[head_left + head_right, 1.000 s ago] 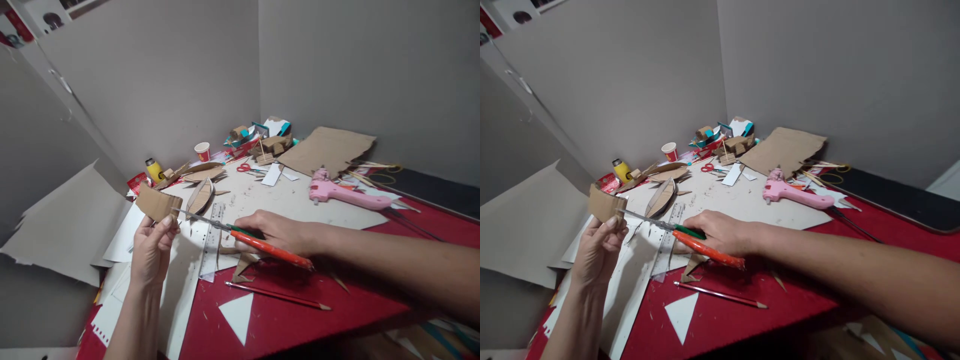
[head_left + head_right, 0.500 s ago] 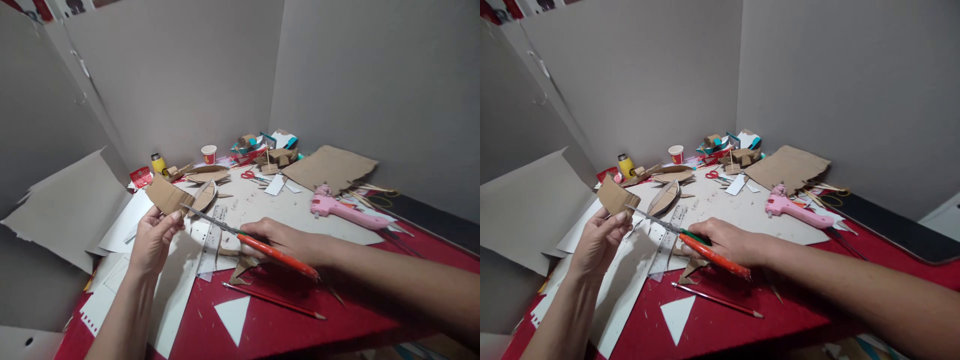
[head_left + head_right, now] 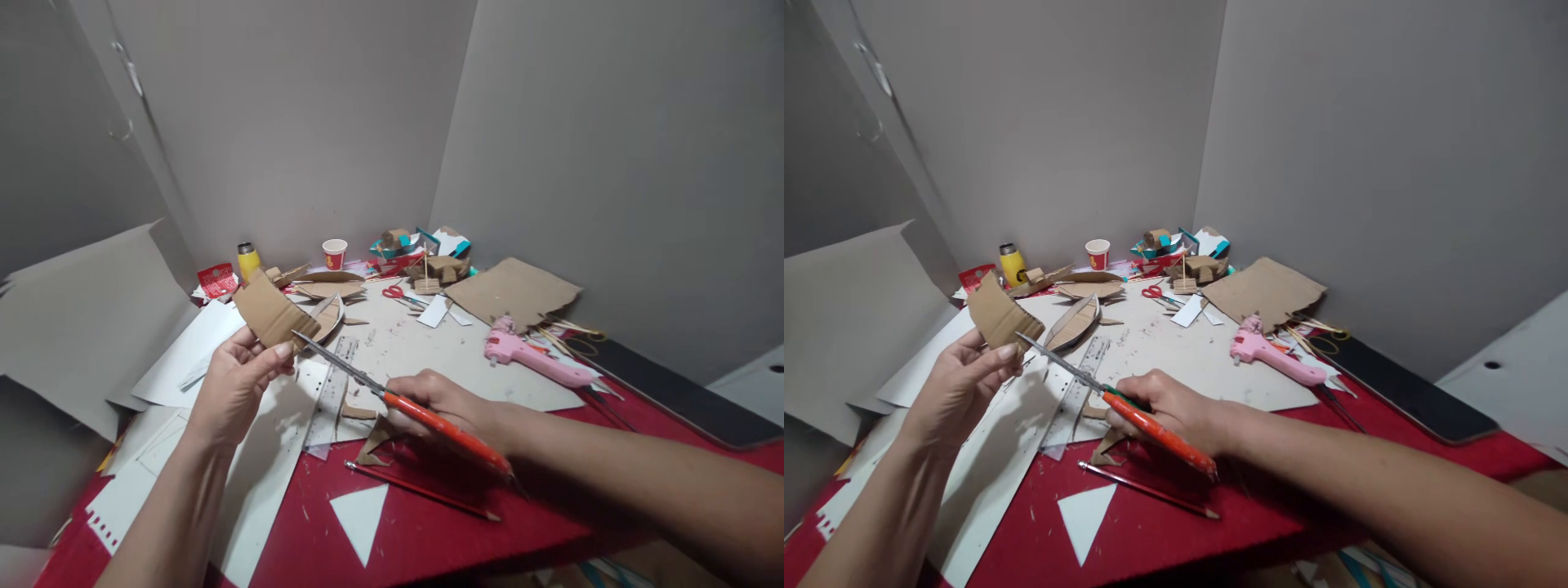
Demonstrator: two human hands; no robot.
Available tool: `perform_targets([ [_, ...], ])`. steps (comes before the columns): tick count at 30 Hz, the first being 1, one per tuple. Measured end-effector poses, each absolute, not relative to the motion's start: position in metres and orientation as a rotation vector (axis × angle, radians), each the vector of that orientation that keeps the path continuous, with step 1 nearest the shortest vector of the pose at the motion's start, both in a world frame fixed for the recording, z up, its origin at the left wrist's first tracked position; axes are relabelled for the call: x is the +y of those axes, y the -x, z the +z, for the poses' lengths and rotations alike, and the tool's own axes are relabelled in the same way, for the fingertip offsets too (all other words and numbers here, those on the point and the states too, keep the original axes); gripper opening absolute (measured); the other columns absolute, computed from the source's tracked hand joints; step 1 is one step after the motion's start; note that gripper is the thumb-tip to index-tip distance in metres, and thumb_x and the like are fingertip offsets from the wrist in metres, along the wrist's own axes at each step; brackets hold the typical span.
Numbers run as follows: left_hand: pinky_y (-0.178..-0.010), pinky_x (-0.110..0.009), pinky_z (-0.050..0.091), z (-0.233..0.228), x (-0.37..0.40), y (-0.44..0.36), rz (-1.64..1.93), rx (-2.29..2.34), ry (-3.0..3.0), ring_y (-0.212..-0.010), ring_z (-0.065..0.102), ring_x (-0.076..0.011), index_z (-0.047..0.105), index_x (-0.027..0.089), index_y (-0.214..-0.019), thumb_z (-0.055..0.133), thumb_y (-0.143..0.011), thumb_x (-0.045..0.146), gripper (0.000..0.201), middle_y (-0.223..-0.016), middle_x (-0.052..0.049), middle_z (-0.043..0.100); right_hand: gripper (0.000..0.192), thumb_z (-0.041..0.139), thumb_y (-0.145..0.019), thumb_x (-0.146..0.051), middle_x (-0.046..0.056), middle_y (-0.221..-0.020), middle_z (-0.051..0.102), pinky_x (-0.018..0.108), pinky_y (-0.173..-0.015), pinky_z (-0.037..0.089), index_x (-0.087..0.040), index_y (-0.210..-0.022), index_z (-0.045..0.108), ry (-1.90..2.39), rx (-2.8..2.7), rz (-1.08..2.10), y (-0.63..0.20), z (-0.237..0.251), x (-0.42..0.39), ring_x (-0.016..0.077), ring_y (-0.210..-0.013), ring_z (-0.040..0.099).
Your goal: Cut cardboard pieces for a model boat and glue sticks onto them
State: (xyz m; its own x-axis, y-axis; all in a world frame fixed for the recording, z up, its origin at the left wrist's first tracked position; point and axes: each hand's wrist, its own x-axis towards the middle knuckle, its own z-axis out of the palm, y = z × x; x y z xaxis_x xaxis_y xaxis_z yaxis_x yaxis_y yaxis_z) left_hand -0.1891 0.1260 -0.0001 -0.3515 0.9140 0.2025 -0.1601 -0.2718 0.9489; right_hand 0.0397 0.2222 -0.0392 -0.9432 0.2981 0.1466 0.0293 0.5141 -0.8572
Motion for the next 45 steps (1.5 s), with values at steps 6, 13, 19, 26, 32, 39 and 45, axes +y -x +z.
perform_targets([
  [6, -0.056, -0.022, 0.046, -0.002, 0.125, 0.191, 1.728, 1.170, -1.084, -0.064, 0.058, -0.0122, 0.071, 0.014, -0.092, 0.079, -0.063, 0.016, 0.031, -0.079, -0.005, 0.069, 0.045, 0.042, -0.088, -0.055, -0.005, -0.057, 0.037, 0.023, -0.052, 0.033, -0.018, -0.062, 0.038, 0.201, -2.444, 1.442, -0.045, -0.040, 0.220, 0.0086, -0.054, 0.032],
  [13, -0.055, -0.023, 0.046, -0.006, 0.124, 0.192, 1.702, 1.216, -1.162, -0.059, 0.057, -0.0123, 0.071, 0.016, -0.090, 0.079, -0.064, 0.018, 0.028, -0.072, -0.003, 0.068, 0.038, 0.042, -0.092, -0.047, -0.003, -0.065, 0.041, 0.021, -0.053, 0.034, -0.016, -0.070, 0.044, 0.335, -2.618, 1.327, -0.053, -0.036, 0.222, 0.0084, -0.058, 0.035],
  [19, -0.055, -0.023, 0.046, -0.006, 0.123, 0.187, 1.586, 1.224, -1.272, -0.063, 0.059, -0.0144, 0.069, 0.015, -0.098, 0.077, -0.068, 0.022, 0.032, -0.080, -0.007, 0.069, 0.041, 0.041, -0.093, -0.051, -0.003, -0.067, 0.040, 0.020, -0.054, 0.033, -0.016, -0.074, 0.045, 0.327, -2.628, 1.352, -0.058, -0.036, 0.221, 0.0086, -0.060, 0.034],
  [26, -0.058, -0.023, 0.048, -0.007, 0.122, 0.185, 1.526, 1.179, -1.297, -0.069, 0.060, -0.0145, 0.066, 0.016, -0.103, 0.075, -0.072, 0.022, 0.033, -0.087, -0.007, 0.070, 0.047, 0.035, -0.093, -0.057, -0.001, -0.067, 0.043, 0.020, -0.053, 0.036, -0.015, -0.074, 0.048, 0.273, -2.602, 1.377, -0.052, -0.037, 0.217, 0.0090, -0.060, 0.038],
  [32, -0.060, -0.022, 0.049, -0.006, 0.121, 0.186, 1.470, 1.155, -1.350, -0.075, 0.059, -0.0137, 0.063, 0.019, -0.107, 0.073, -0.075, 0.022, 0.034, -0.094, -0.005, 0.070, 0.040, 0.045, -0.091, -0.049, -0.003, -0.065, 0.037, 0.019, -0.052, 0.032, -0.016, -0.068, 0.043, 0.301, -2.563, 1.392, -0.055, -0.040, 0.220, 0.0079, -0.058, 0.032],
  [39, -0.059, -0.021, 0.049, -0.006, 0.120, 0.185, 1.457, 1.174, -1.366, -0.074, 0.059, -0.0127, 0.063, 0.018, -0.109, 0.072, -0.075, 0.022, 0.035, -0.092, -0.005, 0.069, 0.040, 0.049, -0.089, -0.047, -0.004, -0.062, 0.037, 0.019, -0.049, 0.031, -0.016, -0.065, 0.044, 0.243, -2.438, 1.548, -0.056, -0.046, 0.218, 0.0068, -0.055, 0.032],
  [45, -0.063, -0.026, 0.051, -0.013, 0.124, 0.178, 1.504, 1.186, -1.223, -0.066, 0.061, -0.0127, 0.055, 0.018, -0.117, 0.071, -0.078, 0.027, 0.044, -0.082, -0.004, 0.071, 0.046, 0.049, -0.085, -0.060, -0.006, -0.051, 0.039, 0.017, -0.037, 0.027, -0.016, -0.070, 0.047, 0.416, -2.276, 1.741, -0.054, -0.059, 0.217, 0.0052, -0.041, 0.034],
])
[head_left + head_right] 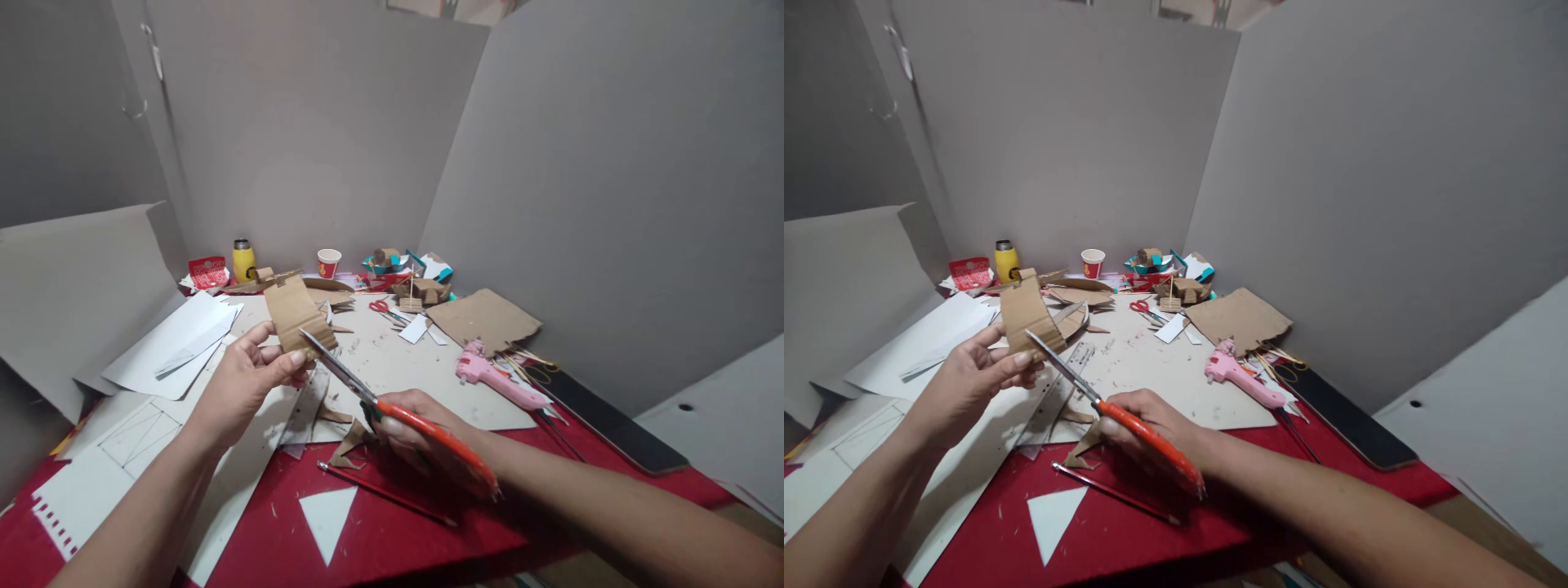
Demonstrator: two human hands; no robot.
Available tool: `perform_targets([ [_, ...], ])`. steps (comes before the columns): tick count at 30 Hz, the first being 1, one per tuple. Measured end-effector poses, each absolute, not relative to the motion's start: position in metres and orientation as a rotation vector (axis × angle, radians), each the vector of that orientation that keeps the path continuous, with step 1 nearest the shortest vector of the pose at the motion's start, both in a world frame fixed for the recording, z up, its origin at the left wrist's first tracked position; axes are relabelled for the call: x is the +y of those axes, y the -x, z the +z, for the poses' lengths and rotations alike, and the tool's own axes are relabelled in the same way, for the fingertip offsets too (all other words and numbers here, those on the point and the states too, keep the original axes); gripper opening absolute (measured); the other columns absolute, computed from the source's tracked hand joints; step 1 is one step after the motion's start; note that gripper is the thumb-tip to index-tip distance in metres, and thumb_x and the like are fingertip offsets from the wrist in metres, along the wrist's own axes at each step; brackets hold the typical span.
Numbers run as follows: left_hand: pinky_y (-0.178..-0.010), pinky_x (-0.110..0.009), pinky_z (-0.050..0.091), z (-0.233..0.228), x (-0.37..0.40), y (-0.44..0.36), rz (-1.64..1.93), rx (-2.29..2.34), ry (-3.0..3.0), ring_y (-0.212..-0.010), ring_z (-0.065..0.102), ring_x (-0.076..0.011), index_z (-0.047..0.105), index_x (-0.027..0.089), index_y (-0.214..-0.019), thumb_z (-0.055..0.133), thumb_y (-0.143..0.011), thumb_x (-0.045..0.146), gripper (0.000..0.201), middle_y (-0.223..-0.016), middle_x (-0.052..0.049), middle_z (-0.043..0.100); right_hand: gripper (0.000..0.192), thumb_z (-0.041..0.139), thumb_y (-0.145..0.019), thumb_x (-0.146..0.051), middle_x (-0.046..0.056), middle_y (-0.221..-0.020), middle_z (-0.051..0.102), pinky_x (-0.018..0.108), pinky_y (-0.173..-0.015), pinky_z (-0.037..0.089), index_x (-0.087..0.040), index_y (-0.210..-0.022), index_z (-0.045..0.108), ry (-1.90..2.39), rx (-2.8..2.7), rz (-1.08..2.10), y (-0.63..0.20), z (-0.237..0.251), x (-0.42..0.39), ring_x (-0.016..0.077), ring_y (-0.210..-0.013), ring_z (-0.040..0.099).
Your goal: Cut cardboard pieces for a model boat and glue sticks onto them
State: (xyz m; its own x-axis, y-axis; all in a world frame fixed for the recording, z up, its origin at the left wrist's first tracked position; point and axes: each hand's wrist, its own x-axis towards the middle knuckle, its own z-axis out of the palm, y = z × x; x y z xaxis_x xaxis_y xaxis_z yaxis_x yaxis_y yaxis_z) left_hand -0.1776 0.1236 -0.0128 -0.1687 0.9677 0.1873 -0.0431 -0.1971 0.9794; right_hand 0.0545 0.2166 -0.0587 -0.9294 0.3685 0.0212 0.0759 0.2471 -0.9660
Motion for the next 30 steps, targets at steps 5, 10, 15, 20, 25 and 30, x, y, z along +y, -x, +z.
perform_targets([
  [5, -0.061, -0.025, 0.050, -0.014, 0.123, 0.174, 1.601, 1.221, -1.250, -0.068, 0.062, -0.0144, 0.055, 0.017, -0.108, 0.070, -0.078, 0.027, 0.036, -0.075, -0.003, 0.070, 0.056, 0.037, -0.087, -0.066, -0.005, -0.044, 0.044, 0.020, -0.039, 0.031, -0.013, -0.080, 0.055, 0.331, -2.325, 1.780, -0.053, -0.051, 0.216, 0.0076, -0.036, 0.039],
  [10, -0.060, -0.023, 0.045, -0.011, 0.122, 0.179, 1.531, 1.237, -1.431, -0.065, 0.055, -0.0117, 0.058, 0.017, -0.117, 0.063, -0.084, 0.027, 0.035, -0.074, -0.002, 0.066, 0.059, 0.035, -0.087, -0.067, -0.005, -0.043, 0.044, 0.022, -0.043, 0.034, -0.013, -0.079, 0.056, 0.287, -2.348, 1.760, -0.053, -0.045, 0.213, 0.0087, -0.038, 0.040],
  [15, -0.061, -0.024, 0.045, -0.010, 0.120, 0.183, 1.455, 1.254, -1.517, -0.065, 0.052, -0.0115, 0.058, 0.021, -0.123, 0.061, -0.086, 0.029, 0.038, -0.074, 0.000, 0.064, 0.059, 0.036, -0.087, -0.067, -0.004, -0.047, 0.046, 0.021, -0.042, 0.032, -0.012, -0.082, 0.056, 0.296, -2.332, 1.787, -0.053, -0.048, 0.209, 0.0089, -0.040, 0.041],
  [20, -0.062, -0.025, 0.044, -0.009, 0.119, 0.186, 1.384, 1.242, -1.526, -0.065, 0.051, -0.0111, 0.059, 0.021, -0.123, 0.060, -0.087, 0.029, 0.038, -0.075, 0.000, 0.064, 0.055, 0.040, -0.086, -0.066, -0.005, -0.044, 0.045, 0.020, -0.040, 0.030, -0.013, -0.077, 0.055, 0.359, -2.298, 1.791, -0.053, -0.049, 0.206, 0.0078, -0.038, 0.039],
  [25, -0.062, -0.025, 0.044, -0.006, 0.119, 0.189, 1.352, 1.212, -1.531, -0.065, 0.051, -0.0115, 0.058, 0.022, -0.125, 0.060, -0.086, 0.028, 0.039, -0.074, 0.000, 0.063, 0.055, 0.042, -0.085, -0.066, -0.006, -0.039, 0.042, 0.020, -0.037, 0.025, -0.013, -0.073, 0.053, 0.351, -2.263, 1.814, -0.051, -0.051, 0.205, 0.0074, -0.035, 0.037],
  [30, -0.061, -0.026, 0.044, -0.005, 0.119, 0.188, 1.349, 1.192, -1.535, -0.066, 0.052, -0.0129, 0.059, 0.022, -0.123, 0.059, -0.086, 0.028, 0.038, -0.078, -0.002, 0.063, 0.052, 0.045, -0.084, -0.064, -0.005, -0.039, 0.044, 0.019, -0.034, 0.023, -0.015, -0.069, 0.050, 0.380, -2.250, 1.833, -0.054, -0.055, 0.206, 0.0074, -0.034, 0.039],
])
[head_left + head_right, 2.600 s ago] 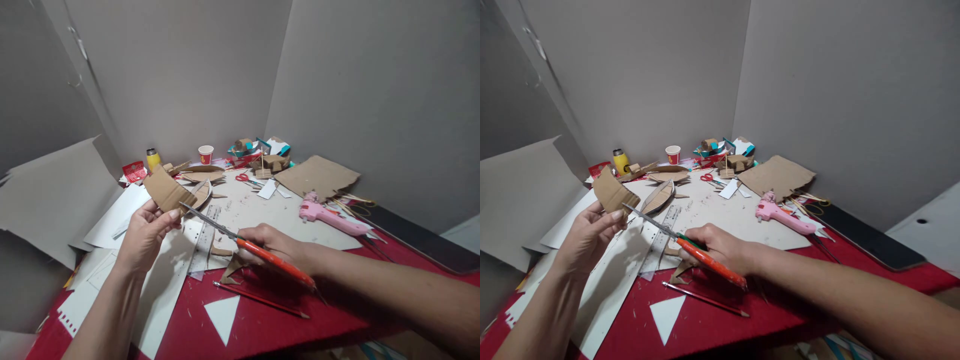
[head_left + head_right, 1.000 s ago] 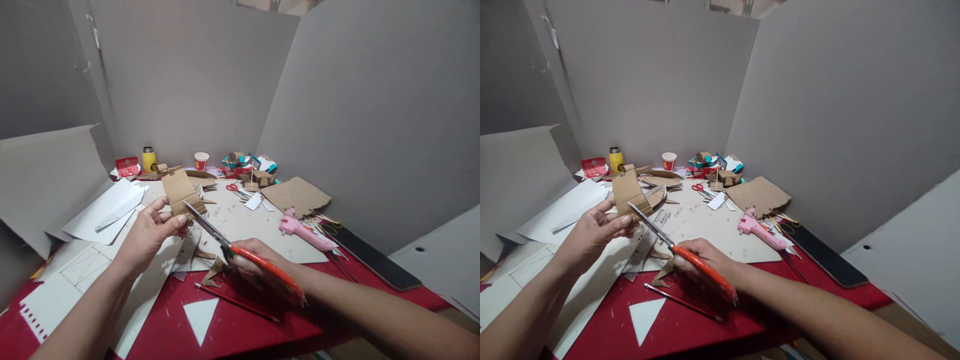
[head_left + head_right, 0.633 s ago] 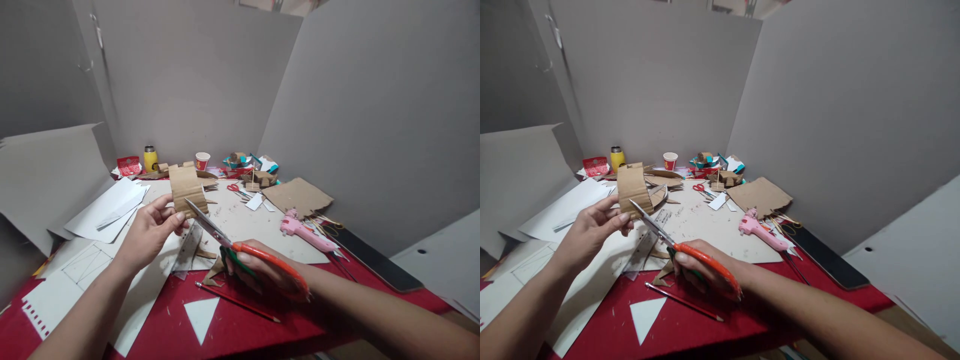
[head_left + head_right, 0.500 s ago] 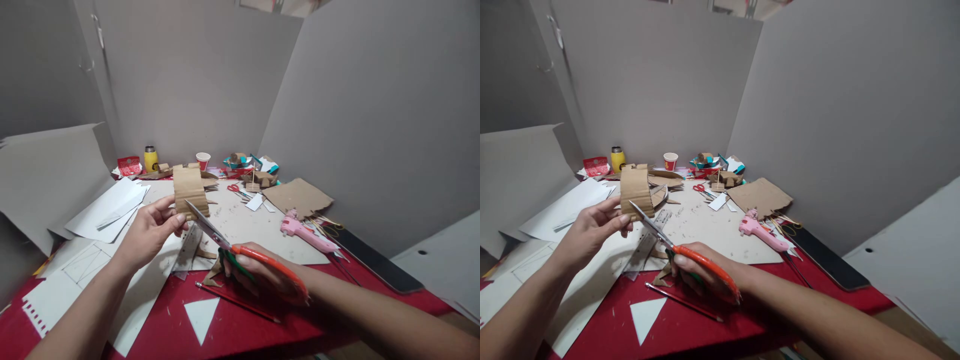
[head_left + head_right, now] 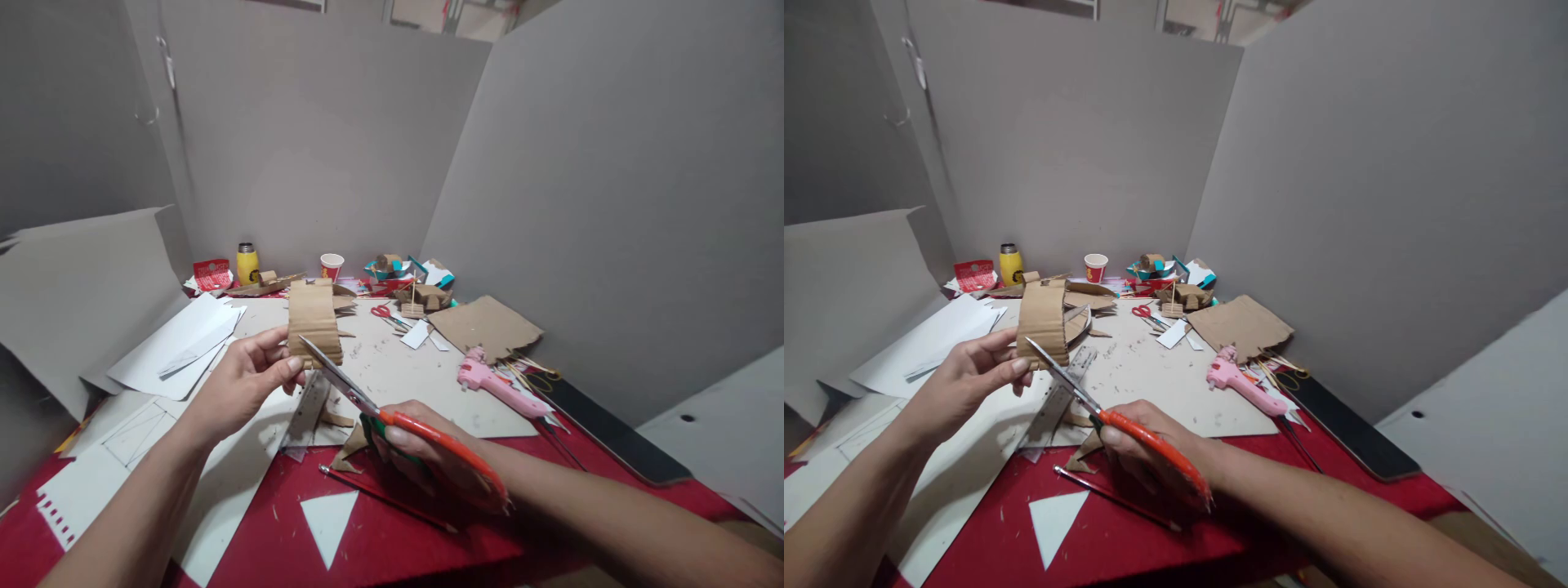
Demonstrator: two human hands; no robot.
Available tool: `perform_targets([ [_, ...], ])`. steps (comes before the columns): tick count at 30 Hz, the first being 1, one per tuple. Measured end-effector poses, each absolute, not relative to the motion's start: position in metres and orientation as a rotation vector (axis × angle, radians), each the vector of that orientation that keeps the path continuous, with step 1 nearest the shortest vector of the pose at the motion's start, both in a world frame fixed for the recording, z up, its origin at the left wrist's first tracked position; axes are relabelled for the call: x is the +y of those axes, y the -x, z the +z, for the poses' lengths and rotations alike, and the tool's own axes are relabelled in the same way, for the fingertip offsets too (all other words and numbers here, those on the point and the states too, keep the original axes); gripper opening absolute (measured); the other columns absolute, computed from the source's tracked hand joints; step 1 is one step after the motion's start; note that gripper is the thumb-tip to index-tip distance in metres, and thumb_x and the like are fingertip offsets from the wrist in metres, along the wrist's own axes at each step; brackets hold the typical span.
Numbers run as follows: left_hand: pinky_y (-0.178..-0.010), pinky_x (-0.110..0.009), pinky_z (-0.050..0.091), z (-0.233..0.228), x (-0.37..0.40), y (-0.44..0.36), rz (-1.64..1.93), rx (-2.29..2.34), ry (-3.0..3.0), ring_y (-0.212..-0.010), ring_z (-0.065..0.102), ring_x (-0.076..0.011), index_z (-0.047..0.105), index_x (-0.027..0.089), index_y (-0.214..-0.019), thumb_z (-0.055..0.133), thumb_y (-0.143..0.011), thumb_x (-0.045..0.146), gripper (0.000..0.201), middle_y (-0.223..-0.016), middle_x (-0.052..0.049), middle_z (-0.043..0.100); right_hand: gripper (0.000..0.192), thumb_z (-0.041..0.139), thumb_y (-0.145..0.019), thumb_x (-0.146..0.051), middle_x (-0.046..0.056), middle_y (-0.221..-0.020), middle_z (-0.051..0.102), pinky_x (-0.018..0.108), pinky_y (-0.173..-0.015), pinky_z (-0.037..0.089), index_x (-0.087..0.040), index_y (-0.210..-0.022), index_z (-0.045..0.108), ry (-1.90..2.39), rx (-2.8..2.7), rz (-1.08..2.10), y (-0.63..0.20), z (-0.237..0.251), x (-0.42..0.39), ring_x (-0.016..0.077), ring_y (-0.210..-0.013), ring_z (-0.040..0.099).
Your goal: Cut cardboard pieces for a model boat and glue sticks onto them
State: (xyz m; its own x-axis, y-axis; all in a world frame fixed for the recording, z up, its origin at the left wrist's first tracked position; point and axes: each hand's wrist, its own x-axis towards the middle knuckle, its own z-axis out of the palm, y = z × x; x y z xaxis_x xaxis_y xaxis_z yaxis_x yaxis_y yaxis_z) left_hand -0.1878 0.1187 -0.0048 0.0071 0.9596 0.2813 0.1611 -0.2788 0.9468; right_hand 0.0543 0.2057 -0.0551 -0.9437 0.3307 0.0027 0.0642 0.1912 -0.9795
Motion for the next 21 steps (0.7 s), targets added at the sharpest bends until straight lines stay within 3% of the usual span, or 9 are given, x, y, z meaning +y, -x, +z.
perform_targets([
  [7, -0.061, -0.026, 0.044, -0.005, 0.119, 0.184, 1.343, 1.188, -1.496, -0.066, 0.051, -0.0131, 0.062, 0.018, -0.118, 0.061, -0.085, 0.029, 0.034, -0.080, -0.004, 0.063, 0.053, 0.045, -0.084, -0.066, -0.006, -0.039, 0.042, 0.019, -0.033, 0.020, -0.015, -0.071, 0.051, 0.398, -2.243, 1.868, -0.055, -0.057, 0.204, 0.0066, -0.031, 0.033],
  [13, -0.059, -0.023, 0.045, -0.001, 0.117, 0.193, 1.535, 1.132, -1.369, -0.066, 0.054, -0.0115, 0.062, 0.019, -0.110, 0.066, -0.081, 0.024, 0.030, -0.077, -0.001, 0.064, 0.060, 0.029, -0.088, -0.068, -0.001, -0.057, 0.049, 0.024, -0.050, 0.037, -0.015, -0.086, 0.058, 0.302, -2.533, 1.752, -0.063, -0.040, 0.212, 0.0113, -0.050, 0.044],
  [15, -0.059, -0.021, 0.046, 0.002, 0.115, 0.200, 1.714, 1.118, -1.247, -0.067, 0.056, -0.0106, 0.063, 0.019, -0.103, 0.068, -0.079, 0.022, 0.025, -0.076, 0.000, 0.064, 0.057, 0.036, -0.086, -0.067, 0.003, -0.068, 0.054, 0.025, -0.055, 0.039, -0.015, -0.084, 0.059, 0.405, -2.689, 1.538, -0.068, -0.032, 0.216, 0.0133, -0.059, 0.047],
  [21, -0.062, -0.019, 0.048, 0.006, 0.113, 0.211, 1.978, 0.988, -0.993, -0.062, 0.060, -0.0087, 0.057, 0.020, -0.101, 0.071, -0.076, 0.018, 0.028, -0.072, 0.001, 0.068, 0.041, 0.049, -0.083, -0.055, 0.009, -0.073, 0.064, 0.029, -0.058, 0.034, -0.016, -0.087, 0.061, 1.002, -2.784, 0.244, -0.066, -0.034, 0.236, 0.0213, -0.066, 0.056],
])
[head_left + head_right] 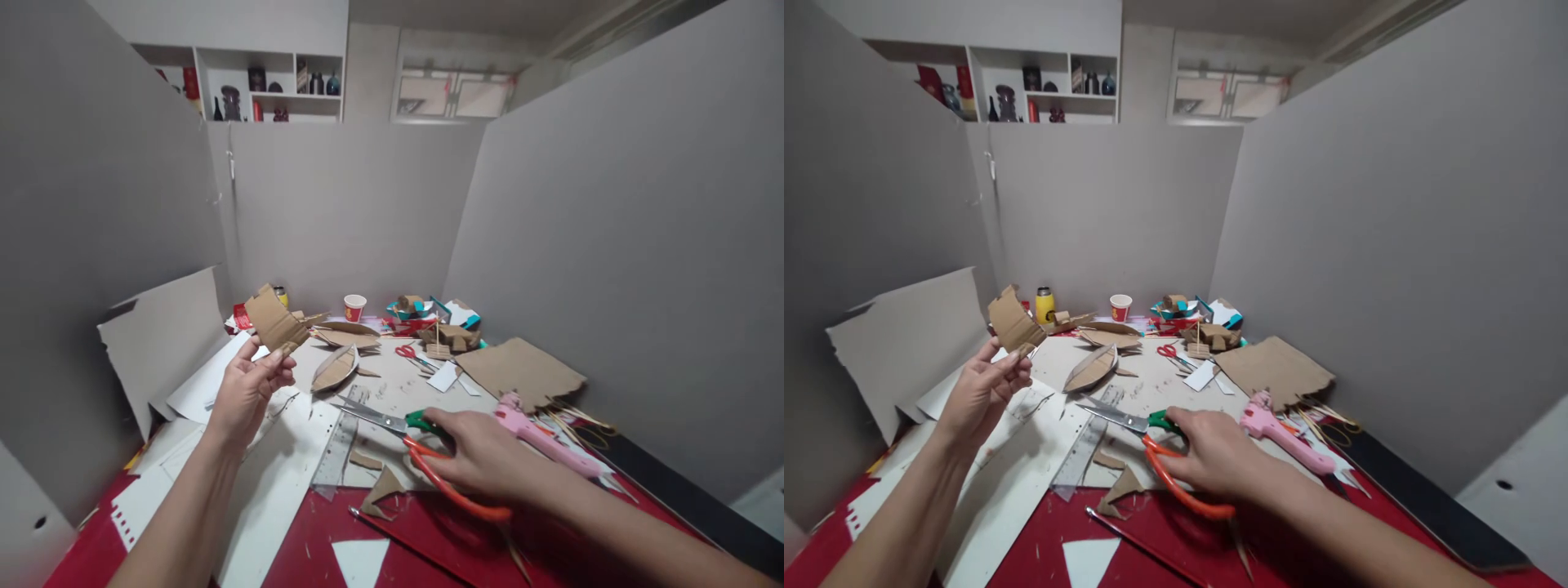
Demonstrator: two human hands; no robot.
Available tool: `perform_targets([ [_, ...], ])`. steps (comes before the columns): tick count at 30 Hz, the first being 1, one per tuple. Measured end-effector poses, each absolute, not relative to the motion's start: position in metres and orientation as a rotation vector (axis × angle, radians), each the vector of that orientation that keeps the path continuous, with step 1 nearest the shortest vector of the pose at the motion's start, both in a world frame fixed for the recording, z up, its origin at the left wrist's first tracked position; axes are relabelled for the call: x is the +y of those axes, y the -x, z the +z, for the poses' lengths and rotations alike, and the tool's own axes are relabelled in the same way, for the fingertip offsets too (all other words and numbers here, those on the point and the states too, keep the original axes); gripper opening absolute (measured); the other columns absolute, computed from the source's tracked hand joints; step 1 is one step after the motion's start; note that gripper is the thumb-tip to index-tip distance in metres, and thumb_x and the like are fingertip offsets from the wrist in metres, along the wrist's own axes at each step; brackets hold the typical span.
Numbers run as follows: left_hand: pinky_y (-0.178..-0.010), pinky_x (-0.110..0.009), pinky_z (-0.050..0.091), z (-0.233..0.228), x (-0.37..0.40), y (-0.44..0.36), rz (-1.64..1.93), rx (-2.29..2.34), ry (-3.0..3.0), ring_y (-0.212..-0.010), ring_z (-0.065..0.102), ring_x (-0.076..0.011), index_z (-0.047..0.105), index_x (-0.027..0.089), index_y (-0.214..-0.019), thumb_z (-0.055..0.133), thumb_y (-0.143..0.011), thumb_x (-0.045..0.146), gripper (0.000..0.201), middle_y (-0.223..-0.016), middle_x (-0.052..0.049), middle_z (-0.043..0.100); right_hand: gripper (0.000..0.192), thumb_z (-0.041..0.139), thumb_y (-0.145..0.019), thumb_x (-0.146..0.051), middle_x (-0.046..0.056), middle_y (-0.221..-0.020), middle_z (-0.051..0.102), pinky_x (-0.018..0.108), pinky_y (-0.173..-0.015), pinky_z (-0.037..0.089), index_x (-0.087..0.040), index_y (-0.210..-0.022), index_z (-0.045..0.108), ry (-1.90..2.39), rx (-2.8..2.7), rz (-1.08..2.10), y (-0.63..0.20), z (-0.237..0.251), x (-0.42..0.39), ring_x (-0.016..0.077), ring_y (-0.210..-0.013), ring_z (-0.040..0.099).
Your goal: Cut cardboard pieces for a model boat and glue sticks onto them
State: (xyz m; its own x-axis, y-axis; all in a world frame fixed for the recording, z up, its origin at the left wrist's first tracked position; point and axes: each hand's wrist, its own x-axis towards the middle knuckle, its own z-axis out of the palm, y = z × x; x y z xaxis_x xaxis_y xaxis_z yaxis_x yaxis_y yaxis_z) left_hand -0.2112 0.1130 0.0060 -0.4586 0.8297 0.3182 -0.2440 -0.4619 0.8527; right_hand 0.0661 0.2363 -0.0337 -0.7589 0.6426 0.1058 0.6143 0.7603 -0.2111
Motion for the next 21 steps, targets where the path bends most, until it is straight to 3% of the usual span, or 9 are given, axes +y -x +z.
perform_targets([
  [3, -0.061, -0.020, 0.048, 0.006, 0.113, 0.206, 1.990, 0.980, -0.957, -0.059, 0.060, -0.0083, 0.054, 0.020, -0.103, 0.072, -0.074, 0.019, 0.034, -0.071, 0.001, 0.070, 0.037, 0.051, -0.082, -0.049, 0.012, -0.078, 0.066, 0.030, -0.058, 0.034, -0.015, -0.091, 0.063, 1.024, -2.821, 0.009, -0.062, -0.043, 0.250, 0.0244, -0.068, 0.060],
  [7, -0.062, -0.022, 0.050, 0.005, 0.114, 0.196, 1.955, 1.032, -0.977, -0.060, 0.062, -0.0099, 0.055, 0.018, -0.103, 0.075, -0.071, 0.025, 0.039, -0.079, -0.004, 0.073, 0.032, 0.057, -0.081, -0.040, 0.015, -0.091, 0.066, 0.033, -0.066, 0.040, -0.013, -0.097, 0.064, 0.858, -2.761, 0.024, -0.049, -0.035, 0.253, 0.0259, -0.079, 0.060],
  [10, -0.067, -0.026, 0.052, 0.003, 0.114, 0.188, 1.907, 1.065, -1.007, -0.065, 0.066, -0.0125, 0.056, 0.018, -0.102, 0.076, -0.070, 0.026, 0.039, -0.084, -0.007, 0.074, 0.029, 0.051, -0.087, -0.041, 0.008, -0.083, 0.065, 0.031, -0.068, 0.043, -0.016, -0.092, 0.064, 0.596, -2.526, 0.445, -0.024, -0.017, 0.236, 0.0180, -0.075, 0.058],
  [12, -0.071, -0.028, 0.052, 0.002, 0.115, 0.182, 1.883, 1.079, -1.020, -0.068, 0.067, -0.0143, 0.058, 0.018, -0.100, 0.077, -0.068, 0.025, 0.038, -0.085, -0.007, 0.075, 0.032, 0.049, -0.088, -0.045, 0.003, -0.070, 0.061, 0.026, -0.058, 0.045, -0.015, -0.085, 0.063, 0.422, -2.311, 0.944, -0.001, -0.006, 0.219, 0.0129, -0.062, 0.055],
  [14, -0.074, -0.029, 0.052, 0.002, 0.116, 0.177, 1.886, 1.081, -1.026, -0.073, 0.069, -0.0160, 0.059, 0.019, -0.100, 0.078, -0.067, 0.025, 0.038, -0.084, -0.006, 0.075, 0.035, 0.058, -0.082, -0.048, 0.000, -0.067, 0.058, 0.023, -0.050, 0.045, -0.014, -0.088, 0.062, 0.353, -2.033, 1.282, 0.022, 0.000, 0.206, 0.0104, -0.054, 0.053],
  [17, -0.076, -0.030, 0.053, 0.001, 0.118, 0.173, 1.918, 1.073, -1.041, -0.076, 0.069, -0.0166, 0.060, 0.020, -0.103, 0.079, -0.065, 0.023, 0.042, -0.086, -0.003, 0.076, 0.035, 0.071, -0.071, -0.044, -0.003, -0.061, 0.055, 0.020, -0.042, 0.041, -0.013, -0.084, 0.063, 0.303, -1.746, 1.438, 0.045, 0.003, 0.196, 0.0077, -0.047, 0.049],
  [21, -0.080, -0.031, 0.052, -0.003, 0.119, 0.174, 1.878, 1.108, -1.132, -0.078, 0.069, -0.0166, 0.062, 0.021, -0.107, 0.078, -0.068, 0.023, 0.041, -0.087, -0.002, 0.075, 0.027, 0.069, -0.071, -0.039, -0.004, -0.058, 0.054, 0.018, -0.038, 0.037, -0.014, -0.073, 0.061, 0.257, -1.617, 1.466, 0.052, 0.000, 0.197, 0.0052, -0.043, 0.044],
])
